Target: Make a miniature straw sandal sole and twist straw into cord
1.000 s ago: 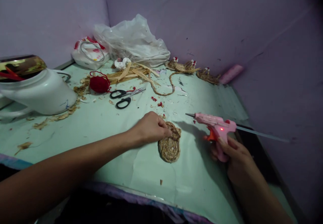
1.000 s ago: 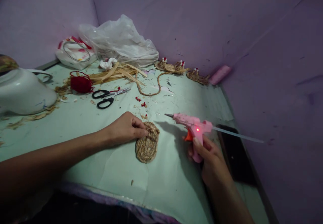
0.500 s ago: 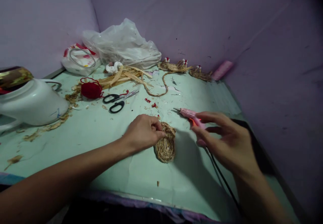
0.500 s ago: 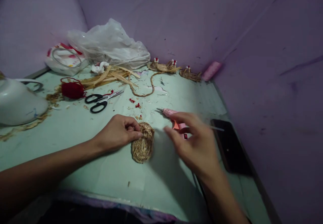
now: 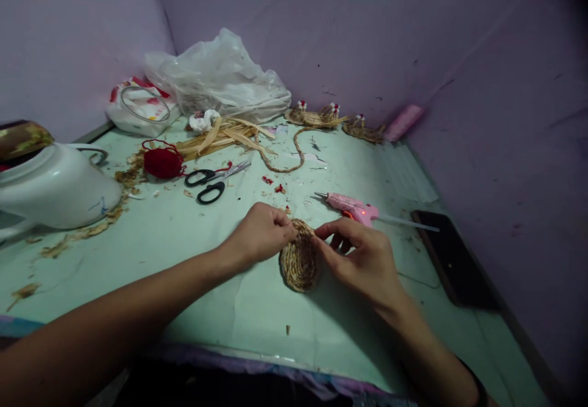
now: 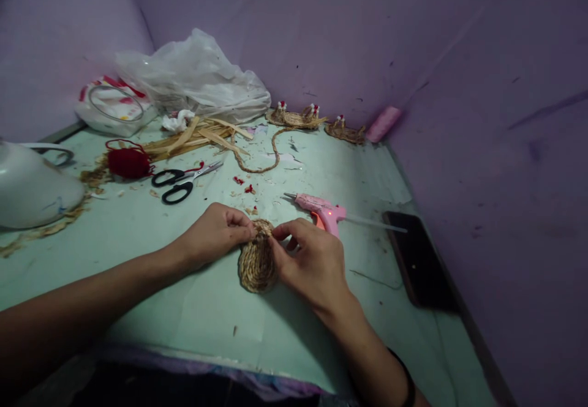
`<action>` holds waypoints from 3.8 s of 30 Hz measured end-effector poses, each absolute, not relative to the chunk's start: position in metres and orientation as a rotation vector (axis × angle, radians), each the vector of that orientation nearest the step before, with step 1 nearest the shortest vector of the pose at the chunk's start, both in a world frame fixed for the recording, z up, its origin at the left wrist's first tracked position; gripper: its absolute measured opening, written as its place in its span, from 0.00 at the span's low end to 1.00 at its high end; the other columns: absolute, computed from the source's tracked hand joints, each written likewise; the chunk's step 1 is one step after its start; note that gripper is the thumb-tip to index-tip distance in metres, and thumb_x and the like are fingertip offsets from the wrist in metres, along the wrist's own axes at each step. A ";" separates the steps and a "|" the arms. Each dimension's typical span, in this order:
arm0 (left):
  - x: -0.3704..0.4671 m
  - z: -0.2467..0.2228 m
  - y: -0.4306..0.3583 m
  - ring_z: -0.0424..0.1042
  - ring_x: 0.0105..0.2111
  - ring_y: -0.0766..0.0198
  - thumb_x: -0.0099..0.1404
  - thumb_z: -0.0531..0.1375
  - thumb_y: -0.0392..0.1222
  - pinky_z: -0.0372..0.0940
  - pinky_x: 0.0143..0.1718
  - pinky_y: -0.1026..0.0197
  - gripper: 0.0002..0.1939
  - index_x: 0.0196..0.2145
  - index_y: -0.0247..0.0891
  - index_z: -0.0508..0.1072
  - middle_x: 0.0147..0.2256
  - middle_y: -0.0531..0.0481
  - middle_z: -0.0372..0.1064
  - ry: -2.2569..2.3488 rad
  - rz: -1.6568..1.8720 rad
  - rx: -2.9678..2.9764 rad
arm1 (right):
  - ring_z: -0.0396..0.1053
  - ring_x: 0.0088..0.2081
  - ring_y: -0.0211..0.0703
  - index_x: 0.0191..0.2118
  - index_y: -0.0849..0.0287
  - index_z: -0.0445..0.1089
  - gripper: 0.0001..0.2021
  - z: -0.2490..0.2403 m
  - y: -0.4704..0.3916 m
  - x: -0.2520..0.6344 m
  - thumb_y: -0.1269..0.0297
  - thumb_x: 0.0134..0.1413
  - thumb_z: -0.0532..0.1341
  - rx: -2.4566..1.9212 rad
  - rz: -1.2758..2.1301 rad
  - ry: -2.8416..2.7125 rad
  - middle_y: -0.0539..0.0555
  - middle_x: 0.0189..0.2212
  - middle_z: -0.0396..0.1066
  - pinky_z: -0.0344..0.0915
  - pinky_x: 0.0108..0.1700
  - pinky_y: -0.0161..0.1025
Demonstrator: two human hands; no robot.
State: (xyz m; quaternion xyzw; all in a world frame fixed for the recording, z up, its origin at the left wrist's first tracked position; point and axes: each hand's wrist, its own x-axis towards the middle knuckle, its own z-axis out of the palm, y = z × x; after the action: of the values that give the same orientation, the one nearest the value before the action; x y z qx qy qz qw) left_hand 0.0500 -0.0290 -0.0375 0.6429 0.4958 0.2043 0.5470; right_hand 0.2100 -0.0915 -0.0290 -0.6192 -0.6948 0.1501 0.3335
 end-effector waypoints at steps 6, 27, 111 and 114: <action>0.051 -0.025 -0.026 0.49 0.15 0.75 0.44 0.57 0.33 0.46 0.18 0.67 0.04 0.15 0.32 0.67 0.11 0.59 0.53 1.148 0.443 1.302 | 0.65 0.24 0.36 0.26 0.56 0.70 0.03 -0.028 -0.092 0.208 0.66 0.45 0.59 -1.576 0.331 -1.854 0.51 0.23 0.69 0.59 0.24 0.33; 0.048 -0.023 -0.026 0.44 0.12 0.77 0.44 0.58 0.34 0.38 0.16 0.67 0.04 0.16 0.33 0.66 0.08 0.60 0.49 1.080 0.428 1.118 | 0.65 0.23 0.37 0.25 0.56 0.72 0.05 -0.032 -0.096 0.204 0.65 0.44 0.59 -1.627 0.158 -1.879 0.51 0.22 0.69 0.57 0.23 0.34; 0.029 -0.026 -0.009 0.65 0.29 0.66 0.48 0.53 0.36 0.57 0.31 0.65 0.11 0.29 0.34 0.72 0.27 0.50 0.70 1.109 0.357 1.916 | 0.63 0.43 0.45 0.43 0.55 0.63 0.20 -0.031 -0.089 0.211 0.66 0.40 0.64 -1.398 0.803 -1.676 0.54 0.42 0.64 0.62 0.46 0.45; 0.028 -0.030 -0.011 0.63 0.26 0.66 0.49 0.53 0.38 0.55 0.27 0.66 0.11 0.30 0.35 0.72 0.25 0.51 0.69 1.107 0.289 1.961 | 0.61 0.45 0.45 0.46 0.55 0.61 0.23 -0.030 -0.093 0.209 0.66 0.40 0.65 -1.300 0.682 -1.902 0.55 0.43 0.63 0.60 0.47 0.44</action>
State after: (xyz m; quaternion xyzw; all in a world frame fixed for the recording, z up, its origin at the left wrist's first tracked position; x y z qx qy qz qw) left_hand 0.0282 -0.0109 -0.0303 0.7832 0.4419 0.1153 0.4219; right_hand 0.2091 -0.0931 -0.0301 -0.5047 -0.7382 0.2648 0.3608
